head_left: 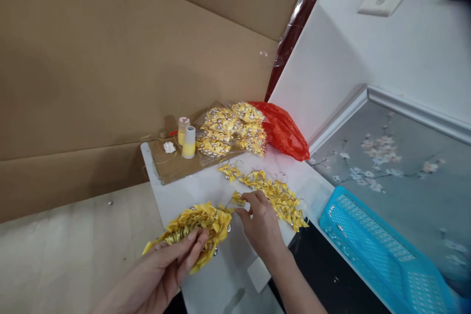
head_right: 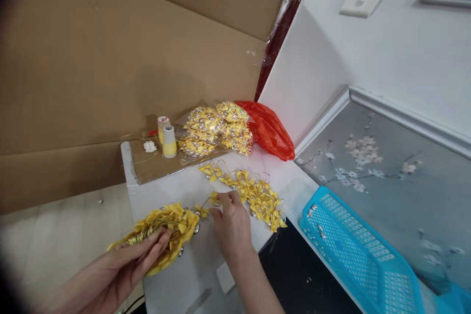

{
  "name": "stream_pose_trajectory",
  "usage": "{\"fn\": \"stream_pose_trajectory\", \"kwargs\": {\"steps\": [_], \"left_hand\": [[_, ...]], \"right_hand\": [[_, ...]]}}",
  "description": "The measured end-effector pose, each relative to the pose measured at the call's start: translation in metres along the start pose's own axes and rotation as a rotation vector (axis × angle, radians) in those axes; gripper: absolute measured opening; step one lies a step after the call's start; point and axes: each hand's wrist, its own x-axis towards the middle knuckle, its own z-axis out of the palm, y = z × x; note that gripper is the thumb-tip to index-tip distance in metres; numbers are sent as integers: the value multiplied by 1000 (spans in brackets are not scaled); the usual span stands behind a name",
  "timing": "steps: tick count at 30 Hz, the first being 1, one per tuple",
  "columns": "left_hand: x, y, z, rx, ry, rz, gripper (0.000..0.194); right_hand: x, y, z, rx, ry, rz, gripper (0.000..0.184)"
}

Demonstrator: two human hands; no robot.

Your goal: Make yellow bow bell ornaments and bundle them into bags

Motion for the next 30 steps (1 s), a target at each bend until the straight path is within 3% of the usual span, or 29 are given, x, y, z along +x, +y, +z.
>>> {"fn": "stream_pose_trajectory", "kwargs": {"steps": [5,13,19,26,30], "left_hand": [[-2,-2,3,31,-7,-11,18],[0,-7,1,82,-103,-24,18],[1,-11,1,153,-91,-15,18],[-2,-16,9,220,-117,-12,17],[-8,-18,16,243,-96,-39,18]], "right_hand": [[3,3,1,59,10,11,16],[0,9,-45,184,-37,74,34],[-16,15,-72,-20,54,-52,23],[-21,28,-84,-217,115,-237,27],[-28,12,-97,-208,137,-294,24]]}}
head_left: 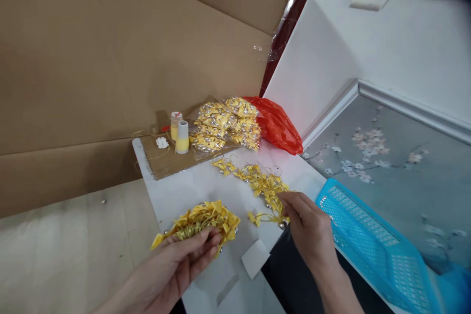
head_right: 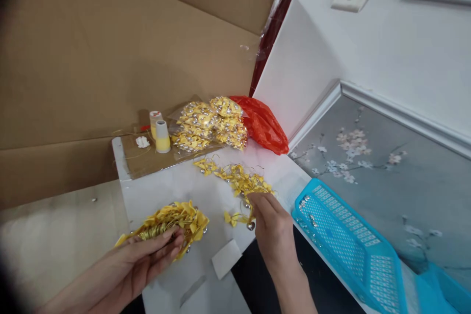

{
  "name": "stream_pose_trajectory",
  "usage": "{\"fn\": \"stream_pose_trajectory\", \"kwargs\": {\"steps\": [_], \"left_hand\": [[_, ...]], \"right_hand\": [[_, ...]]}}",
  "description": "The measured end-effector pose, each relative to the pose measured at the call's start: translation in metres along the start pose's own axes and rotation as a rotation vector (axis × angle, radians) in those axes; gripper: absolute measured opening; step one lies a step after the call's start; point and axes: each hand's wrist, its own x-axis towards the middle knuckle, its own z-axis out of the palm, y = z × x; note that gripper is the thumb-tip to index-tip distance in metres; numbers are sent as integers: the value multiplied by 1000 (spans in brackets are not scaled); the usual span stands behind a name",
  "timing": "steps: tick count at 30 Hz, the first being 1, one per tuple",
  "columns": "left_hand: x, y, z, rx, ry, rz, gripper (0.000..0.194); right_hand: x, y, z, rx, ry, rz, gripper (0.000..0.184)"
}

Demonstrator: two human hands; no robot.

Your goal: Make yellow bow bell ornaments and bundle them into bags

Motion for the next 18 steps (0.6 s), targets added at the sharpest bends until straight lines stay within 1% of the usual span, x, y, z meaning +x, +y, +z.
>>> {"fn": "stream_pose_trajectory", "kwargs": {"steps": [2,5,6,8,11,14,16,18], "left_hand": [[-2,0,3,11,-26,-11,19],[-1,-2,5,42,-72,-12,17],[-1,-3,4,55,-100,-16,16],[1,-7,2,70,-165,-46,12],[0,-13,1,85,-254,-98,6],[-5,-17,2,130,-287,-119,6],[-8,-18,3,152,-292,-126,7],[-10,-19,3,161,-304,-130,9]], "right_hand": [[-1,-16,-10,76,-99,-40,25],[-2,-43,-18,212,-354,-111,31],[-3,-51,-17,221,-422,-132,32],[-2,-61,-13,171,-517,-177,29],[2,-66,-3,18,-573,-289,20],[8,-67,4,-103,-615,-446,7],[10,-68,7,-156,-628,-540,11],[11,-69,9,-204,-613,-613,15]]}}
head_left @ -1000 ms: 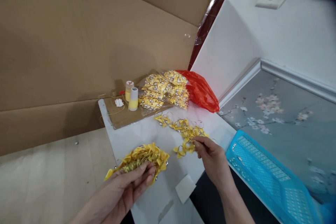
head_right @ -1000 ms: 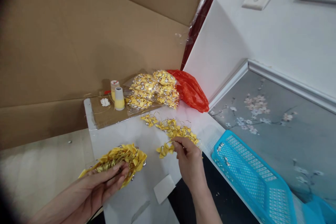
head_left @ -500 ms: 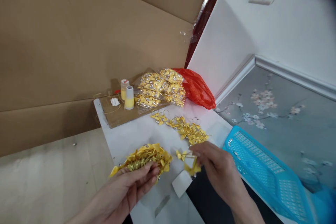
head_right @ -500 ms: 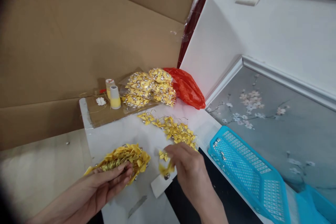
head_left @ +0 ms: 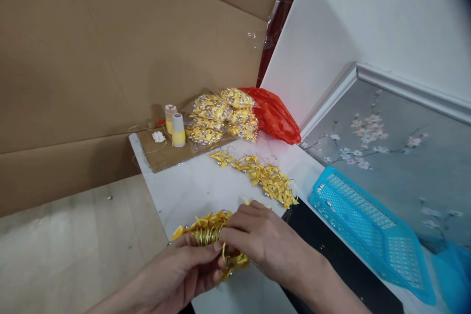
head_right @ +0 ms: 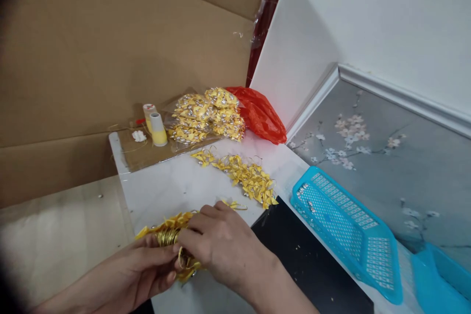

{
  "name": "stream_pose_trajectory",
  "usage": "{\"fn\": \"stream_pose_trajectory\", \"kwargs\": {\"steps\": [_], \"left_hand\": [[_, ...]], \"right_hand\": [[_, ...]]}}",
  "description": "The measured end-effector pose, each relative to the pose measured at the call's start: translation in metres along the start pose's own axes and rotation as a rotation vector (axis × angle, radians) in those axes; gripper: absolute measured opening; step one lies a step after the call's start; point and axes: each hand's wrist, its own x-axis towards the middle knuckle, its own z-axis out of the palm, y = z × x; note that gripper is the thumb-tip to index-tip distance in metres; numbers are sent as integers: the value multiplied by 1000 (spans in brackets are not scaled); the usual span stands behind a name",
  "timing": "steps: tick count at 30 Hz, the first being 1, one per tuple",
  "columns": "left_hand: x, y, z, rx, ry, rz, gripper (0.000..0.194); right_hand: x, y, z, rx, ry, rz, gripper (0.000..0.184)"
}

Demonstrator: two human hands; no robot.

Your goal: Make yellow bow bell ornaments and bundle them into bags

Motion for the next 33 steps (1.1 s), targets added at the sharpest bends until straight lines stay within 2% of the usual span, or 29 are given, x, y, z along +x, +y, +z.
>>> {"fn": "stream_pose_trajectory", "kwargs": {"steps": [7,14,19,23,25,26,29,31,33], "left_hand": [[-1,0,-4,-38,-10,-90,7],[0,3,3,-59,20,-111,8],[1,-2,3,-67,-8,-95,15],[5,-4,1,-88,45,-113,18],[6,-2,0,-111,91,-109,18],[7,0,-1,-129,119,-102,19],[5,9,-3,-166,232,-65,21],[4,17,-4,-172,305,-7,22],[3,25,-3,-167,359,59,23]], "right_hand": [[-4,0,3,-185,59,-103,17],[-8,5,9,-157,13,-130,11],[-6,-1,19,-157,72,-146,13],[-6,5,16,-120,125,-140,16],[-12,19,10,28,198,-48,19],[-18,28,7,128,262,65,20],[-43,55,5,313,478,536,23],[-58,67,12,310,512,719,24],[-67,71,24,314,474,779,22]]}}
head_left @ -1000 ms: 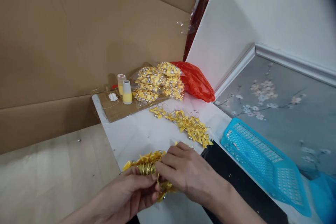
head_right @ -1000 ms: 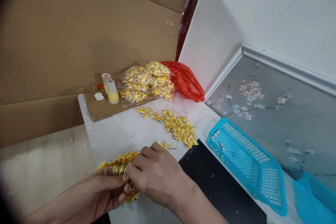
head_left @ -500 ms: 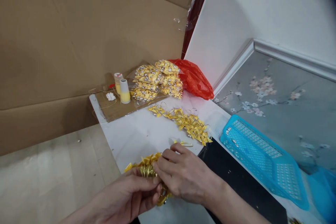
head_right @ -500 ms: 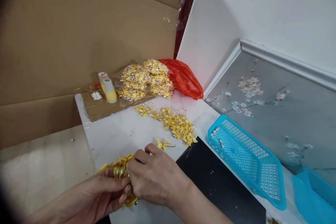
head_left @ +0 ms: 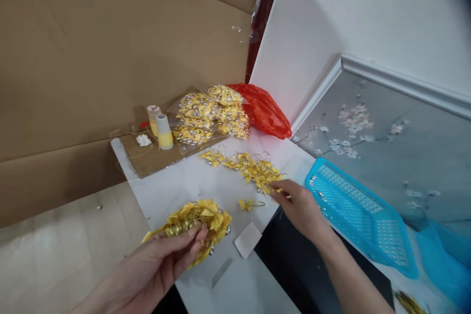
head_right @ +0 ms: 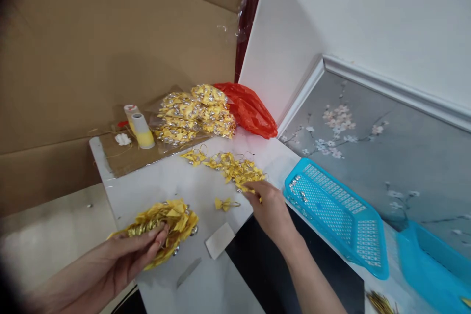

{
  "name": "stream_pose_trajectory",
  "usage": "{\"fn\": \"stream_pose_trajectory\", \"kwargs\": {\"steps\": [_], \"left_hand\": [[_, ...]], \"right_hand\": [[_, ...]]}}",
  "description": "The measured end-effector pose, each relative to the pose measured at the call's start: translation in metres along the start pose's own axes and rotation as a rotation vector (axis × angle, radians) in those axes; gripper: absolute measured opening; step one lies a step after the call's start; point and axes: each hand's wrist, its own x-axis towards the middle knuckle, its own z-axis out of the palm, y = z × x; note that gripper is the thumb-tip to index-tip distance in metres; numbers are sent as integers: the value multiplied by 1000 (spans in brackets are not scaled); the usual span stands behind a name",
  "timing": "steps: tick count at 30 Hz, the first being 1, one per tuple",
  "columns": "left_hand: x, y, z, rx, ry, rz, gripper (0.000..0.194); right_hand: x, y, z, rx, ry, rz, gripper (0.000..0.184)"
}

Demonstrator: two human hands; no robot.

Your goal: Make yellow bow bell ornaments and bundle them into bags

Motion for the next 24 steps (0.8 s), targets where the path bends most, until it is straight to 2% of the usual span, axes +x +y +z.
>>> {"fn": "stream_pose_trajectory", "kwargs": {"steps": [3,7,11,15,19,24], "left_hand": [[0,6,5,14,27,67,24],[0,2,9,46,17,91,24],[0,-4,8,100,-32,97,24],[2,-6,7,123,-87,118,22],[4,-9,6,131,-151,127,21],[0,-19,5,155,-260,89,13]], "right_hand": [[-10,5,15,4,-78,36,20],[-14,-6,27,13,-141,2,13],[-19,-25,19,15,-163,-104,26],[-28,-49,2,-136,-188,-309,42],[-30,-82,-5,-299,-306,-467,27],[-24,-104,13,-247,-426,-542,9]]}}
